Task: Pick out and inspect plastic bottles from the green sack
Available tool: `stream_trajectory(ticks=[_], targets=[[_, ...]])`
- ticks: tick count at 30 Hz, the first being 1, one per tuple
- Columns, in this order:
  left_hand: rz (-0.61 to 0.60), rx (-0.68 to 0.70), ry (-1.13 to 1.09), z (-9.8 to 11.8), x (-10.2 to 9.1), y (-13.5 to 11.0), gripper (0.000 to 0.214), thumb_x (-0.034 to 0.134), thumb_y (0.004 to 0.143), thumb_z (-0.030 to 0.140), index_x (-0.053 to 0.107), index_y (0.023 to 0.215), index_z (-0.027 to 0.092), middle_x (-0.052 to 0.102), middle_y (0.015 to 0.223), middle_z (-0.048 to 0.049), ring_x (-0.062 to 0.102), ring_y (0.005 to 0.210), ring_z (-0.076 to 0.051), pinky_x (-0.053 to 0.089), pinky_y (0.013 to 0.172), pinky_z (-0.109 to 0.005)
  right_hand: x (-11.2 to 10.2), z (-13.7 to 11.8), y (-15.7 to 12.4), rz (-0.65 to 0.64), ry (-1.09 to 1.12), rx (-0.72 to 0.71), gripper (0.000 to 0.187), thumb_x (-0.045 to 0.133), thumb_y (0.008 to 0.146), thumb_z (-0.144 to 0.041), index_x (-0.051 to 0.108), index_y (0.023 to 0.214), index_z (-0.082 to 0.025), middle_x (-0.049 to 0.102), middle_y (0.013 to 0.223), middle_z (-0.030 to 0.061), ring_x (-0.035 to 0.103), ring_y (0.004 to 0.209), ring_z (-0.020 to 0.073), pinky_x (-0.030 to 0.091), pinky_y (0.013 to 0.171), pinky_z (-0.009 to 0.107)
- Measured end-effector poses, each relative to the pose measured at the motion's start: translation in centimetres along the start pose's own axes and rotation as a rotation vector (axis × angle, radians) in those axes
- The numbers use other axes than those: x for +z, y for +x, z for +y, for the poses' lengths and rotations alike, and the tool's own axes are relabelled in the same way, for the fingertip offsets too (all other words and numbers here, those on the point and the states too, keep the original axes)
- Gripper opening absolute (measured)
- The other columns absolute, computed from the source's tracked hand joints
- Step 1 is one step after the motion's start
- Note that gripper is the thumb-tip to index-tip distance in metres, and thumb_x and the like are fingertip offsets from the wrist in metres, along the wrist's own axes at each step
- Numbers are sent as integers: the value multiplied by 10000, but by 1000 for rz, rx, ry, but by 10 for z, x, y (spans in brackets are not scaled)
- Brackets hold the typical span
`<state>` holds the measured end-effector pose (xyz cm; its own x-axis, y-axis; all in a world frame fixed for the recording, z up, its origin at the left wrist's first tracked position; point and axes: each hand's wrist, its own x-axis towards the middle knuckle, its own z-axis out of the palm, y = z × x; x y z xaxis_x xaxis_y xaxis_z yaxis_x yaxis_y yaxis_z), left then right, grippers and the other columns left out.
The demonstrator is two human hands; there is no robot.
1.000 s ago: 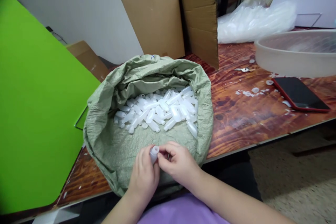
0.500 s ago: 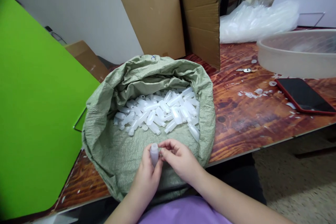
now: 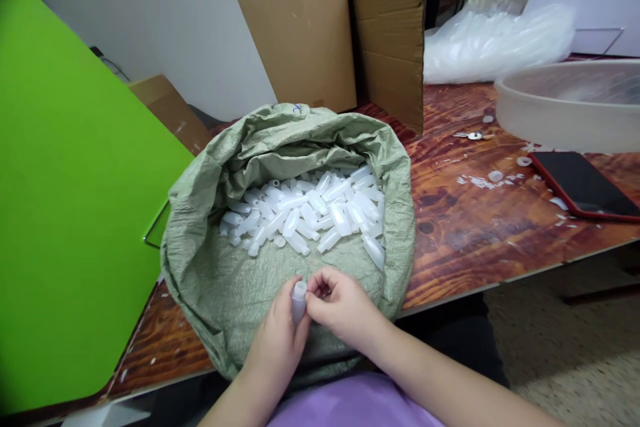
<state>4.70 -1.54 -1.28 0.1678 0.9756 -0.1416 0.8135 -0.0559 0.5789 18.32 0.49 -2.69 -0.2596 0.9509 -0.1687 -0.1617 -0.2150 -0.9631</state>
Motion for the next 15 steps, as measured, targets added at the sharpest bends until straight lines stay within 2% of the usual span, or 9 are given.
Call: stream_trajectory(ticks=[2,5,8,10,11,13,15], targets=[[-41,-23,-34,0,-2,-1,461,390,837,276,403,1270,117,544,1264,-198,574,1095,-299,465,906,-448,0,2,-1,15,-92,-66,102,562,726,-261,518,733,-169,528,662,-19,500,604,112,420,579,244],[-92,-72,-100,-1,-6,-3,495,412,827,283,384,1297,132,568,1233,-190,577,1083,-312,451,913,-460,-2,4,-3,52,-352,-220,18,532,742,-188,543,734,-176,555,707,2,534,648,127,453,625,257],[-116,-98,-211,-1,-14,-5,497,462,811,292,408,1286,153,565,1231,-180,554,1094,-315,424,928,-458,-6,4,-5,39,-643,-437,51,512,760,-154,553,751,-183,568,724,25,554,679,146,468,640,273],[-178,-77,-376,-1,-22,-6,441,534,783,279,480,1208,174,593,1163,-139,554,1061,-279,424,917,-402,-9,3,-9,7,-828,-614,88,485,796,-152,567,786,-182,593,741,50,573,702,165,480,645,289],[-237,-77,-500,-2,-26,-6,393,567,769,270,517,1149,182,619,1066,-103,576,980,-240,445,866,-352,-10,3,-11,-15,-915,-698,108,474,814,-156,579,811,-183,611,763,64,586,720,175,488,653,298],[-391,-131,-791,-6,-32,-6,324,611,757,276,546,1061,184,581,773,-1,551,660,-123,446,627,-230,-17,1,-16,-84,-1043,-834,138,478,833,-166,602,883,-198,643,817,76,609,768,189,499,688,310],[-461,-221,-1025,-13,-36,-5,358,637,748,305,520,1063,183,440,610,74,344,432,-43,278,425,-174,-32,-5,-20,-101,-1076,-939,182,518,822,-159,605,962,-236,656,851,62,623,802,186,504,719,304]])
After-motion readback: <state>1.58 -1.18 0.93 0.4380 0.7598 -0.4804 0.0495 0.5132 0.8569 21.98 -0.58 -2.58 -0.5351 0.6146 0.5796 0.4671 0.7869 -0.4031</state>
